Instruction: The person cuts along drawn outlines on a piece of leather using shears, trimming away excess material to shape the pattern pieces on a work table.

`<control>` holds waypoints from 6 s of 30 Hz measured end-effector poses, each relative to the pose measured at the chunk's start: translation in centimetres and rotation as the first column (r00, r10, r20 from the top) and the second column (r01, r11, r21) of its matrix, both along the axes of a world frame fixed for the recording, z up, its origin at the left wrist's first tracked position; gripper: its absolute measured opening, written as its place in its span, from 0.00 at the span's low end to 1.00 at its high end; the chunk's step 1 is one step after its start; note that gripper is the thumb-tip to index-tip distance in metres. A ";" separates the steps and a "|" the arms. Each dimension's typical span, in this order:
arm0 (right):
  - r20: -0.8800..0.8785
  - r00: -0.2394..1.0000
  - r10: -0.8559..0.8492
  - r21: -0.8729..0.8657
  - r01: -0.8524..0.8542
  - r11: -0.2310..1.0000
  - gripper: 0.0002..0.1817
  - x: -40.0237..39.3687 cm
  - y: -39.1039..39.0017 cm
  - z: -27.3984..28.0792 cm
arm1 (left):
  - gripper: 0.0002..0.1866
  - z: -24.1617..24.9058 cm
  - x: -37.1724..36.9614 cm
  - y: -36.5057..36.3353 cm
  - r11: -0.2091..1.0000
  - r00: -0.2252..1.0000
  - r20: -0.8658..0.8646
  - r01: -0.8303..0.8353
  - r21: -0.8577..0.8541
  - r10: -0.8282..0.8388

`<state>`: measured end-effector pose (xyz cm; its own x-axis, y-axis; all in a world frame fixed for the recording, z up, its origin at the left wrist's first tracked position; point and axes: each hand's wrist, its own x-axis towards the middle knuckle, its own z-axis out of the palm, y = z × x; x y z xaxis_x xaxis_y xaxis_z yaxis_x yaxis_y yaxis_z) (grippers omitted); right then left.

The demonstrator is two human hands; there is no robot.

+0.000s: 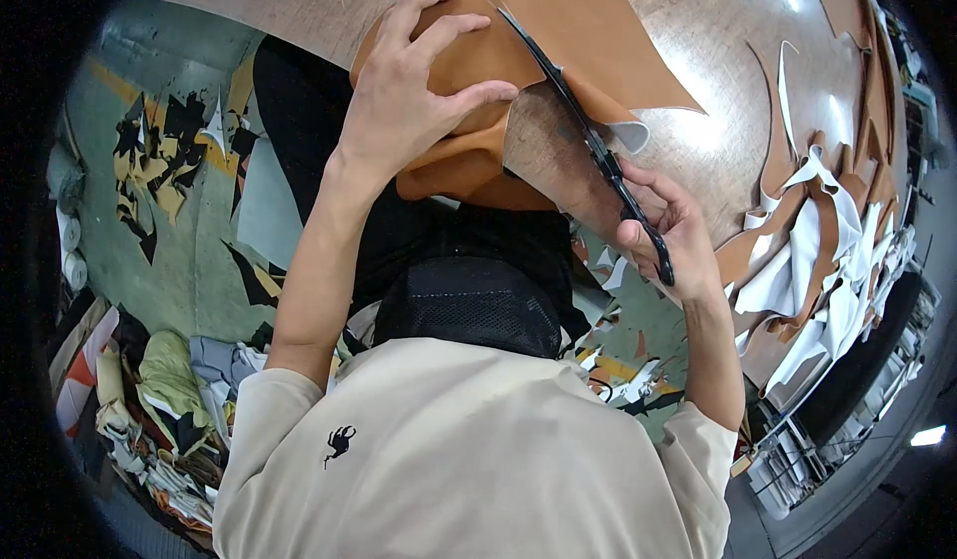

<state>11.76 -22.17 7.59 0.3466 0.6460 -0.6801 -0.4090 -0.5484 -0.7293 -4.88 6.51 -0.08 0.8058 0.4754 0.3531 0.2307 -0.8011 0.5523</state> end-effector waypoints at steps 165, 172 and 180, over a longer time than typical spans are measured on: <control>0.913 0.238 -0.331 0.270 0.255 0.929 0.42 15.6 2.1 -6.9 | 0.37 4.4 4.0 4.9 0.937 0.831 -0.518 0.318 0.146 -0.201; 0.912 0.226 -0.344 0.274 0.291 0.917 0.42 16.3 1.4 -6.5 | 0.36 3.6 15.6 11.4 0.873 0.814 -0.578 0.322 0.366 -0.058; 0.891 0.246 -0.382 0.308 0.290 0.906 0.44 16.3 1.4 -6.6 | 0.33 4.9 19.0 13.7 0.940 0.874 -0.441 0.302 0.160 -0.205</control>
<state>28.05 -20.74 0.95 0.9016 0.3286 0.2814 0.4151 -0.4739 -0.7766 14.07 20.23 4.83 0.9822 0.1849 0.0325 0.1706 -0.9511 0.2573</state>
